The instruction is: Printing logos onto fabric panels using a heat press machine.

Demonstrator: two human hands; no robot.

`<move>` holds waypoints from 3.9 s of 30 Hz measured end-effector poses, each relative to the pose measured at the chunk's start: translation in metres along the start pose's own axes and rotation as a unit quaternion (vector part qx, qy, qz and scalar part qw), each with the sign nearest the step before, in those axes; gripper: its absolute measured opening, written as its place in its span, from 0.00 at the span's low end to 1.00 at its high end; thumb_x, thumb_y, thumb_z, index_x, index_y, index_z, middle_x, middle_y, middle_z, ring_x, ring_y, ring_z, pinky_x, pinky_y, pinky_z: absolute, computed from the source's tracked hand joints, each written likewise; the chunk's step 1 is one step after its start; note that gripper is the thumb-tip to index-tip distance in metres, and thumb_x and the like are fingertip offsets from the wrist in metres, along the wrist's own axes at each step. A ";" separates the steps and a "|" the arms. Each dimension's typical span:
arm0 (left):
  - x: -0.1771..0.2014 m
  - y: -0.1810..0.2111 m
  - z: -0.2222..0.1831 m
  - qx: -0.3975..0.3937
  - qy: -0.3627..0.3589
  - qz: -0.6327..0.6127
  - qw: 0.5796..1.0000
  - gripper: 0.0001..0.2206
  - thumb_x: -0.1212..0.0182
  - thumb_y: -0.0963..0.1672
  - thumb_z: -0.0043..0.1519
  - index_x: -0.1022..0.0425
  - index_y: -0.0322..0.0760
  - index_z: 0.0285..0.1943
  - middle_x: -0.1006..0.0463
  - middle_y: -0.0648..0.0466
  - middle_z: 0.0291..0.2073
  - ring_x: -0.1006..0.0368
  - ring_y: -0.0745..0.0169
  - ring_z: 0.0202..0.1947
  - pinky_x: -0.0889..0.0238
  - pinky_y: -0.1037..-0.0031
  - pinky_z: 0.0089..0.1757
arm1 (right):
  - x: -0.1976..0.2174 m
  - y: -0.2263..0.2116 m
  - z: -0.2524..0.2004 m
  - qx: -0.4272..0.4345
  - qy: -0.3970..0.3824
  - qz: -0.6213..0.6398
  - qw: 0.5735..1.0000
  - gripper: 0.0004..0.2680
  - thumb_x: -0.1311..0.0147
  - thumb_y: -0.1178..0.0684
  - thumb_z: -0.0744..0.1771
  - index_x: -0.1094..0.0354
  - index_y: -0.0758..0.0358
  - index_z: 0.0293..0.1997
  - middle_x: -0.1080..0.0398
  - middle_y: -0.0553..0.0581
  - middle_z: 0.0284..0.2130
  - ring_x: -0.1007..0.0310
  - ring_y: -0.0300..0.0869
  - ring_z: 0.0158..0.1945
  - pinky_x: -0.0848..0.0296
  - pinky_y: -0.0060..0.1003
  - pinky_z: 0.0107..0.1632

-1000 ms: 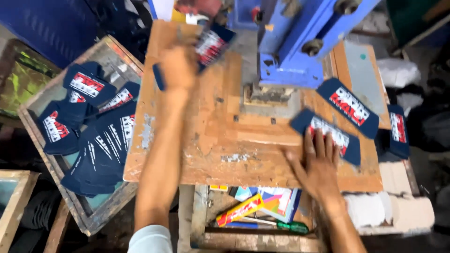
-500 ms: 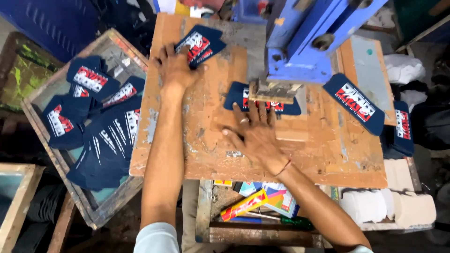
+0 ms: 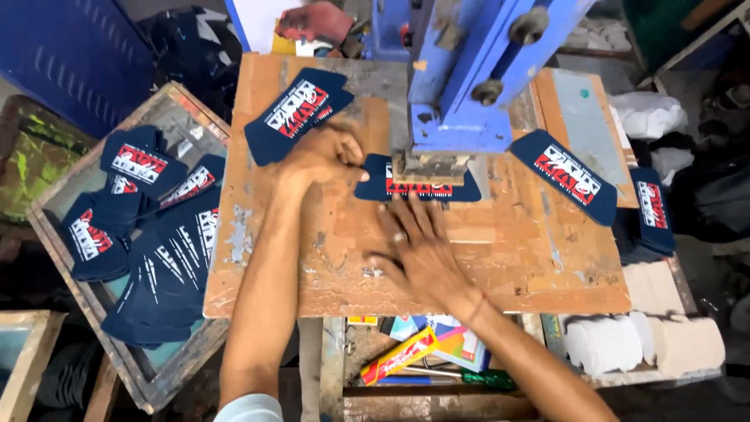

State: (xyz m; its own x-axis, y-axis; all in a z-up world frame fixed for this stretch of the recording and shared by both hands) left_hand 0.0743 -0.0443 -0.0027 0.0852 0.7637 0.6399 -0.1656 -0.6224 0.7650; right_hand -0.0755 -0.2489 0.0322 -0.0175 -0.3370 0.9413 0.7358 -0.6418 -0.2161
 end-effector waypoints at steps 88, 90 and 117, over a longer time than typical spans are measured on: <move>0.086 -0.015 -0.035 0.112 0.349 0.198 0.909 0.33 0.23 0.50 0.50 0.30 0.40 0.65 0.33 0.43 0.62 0.41 0.33 0.63 0.46 0.40 0.56 | 0.096 0.282 -0.108 -0.190 0.123 -0.015 0.974 0.16 0.39 0.44 0.67 0.25 0.64 0.54 0.28 0.72 0.56 0.22 0.61 0.50 0.26 0.47 0.52; 0.082 -0.012 -0.039 0.089 0.352 0.183 0.914 0.32 0.24 0.49 0.52 0.29 0.41 0.65 0.30 0.43 0.60 0.37 0.36 0.61 0.42 0.44 0.54 | 0.108 0.251 -0.122 -0.242 0.152 -0.046 0.957 0.12 0.43 0.47 0.71 0.25 0.65 0.55 0.26 0.71 0.49 0.22 0.60 0.46 0.25 0.48 0.50; -0.040 0.033 0.025 -0.070 0.071 -0.012 0.995 0.08 0.29 0.44 0.55 0.16 0.40 0.42 0.16 0.49 0.31 0.19 0.54 0.33 0.29 0.64 0.36 | 0.060 0.050 -0.109 -0.150 0.126 0.013 0.980 0.19 0.41 0.47 0.65 0.32 0.65 0.59 0.36 0.69 0.62 0.42 0.65 0.70 0.43 0.56 0.68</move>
State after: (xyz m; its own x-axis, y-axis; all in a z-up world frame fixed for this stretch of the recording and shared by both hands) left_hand 0.0898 -0.0996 -0.0014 -0.0466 0.8008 0.5972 -0.3014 -0.5812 0.7559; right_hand -0.1129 -0.3762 0.0494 -0.1956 -0.4910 0.8489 0.5058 -0.7921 -0.3416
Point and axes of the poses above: each hand's wrist, its own z-axis towards the middle knuckle, its own x-axis out of the back of the hand, y = z × x, the point moved 8 cm from there along z, towards the middle knuckle
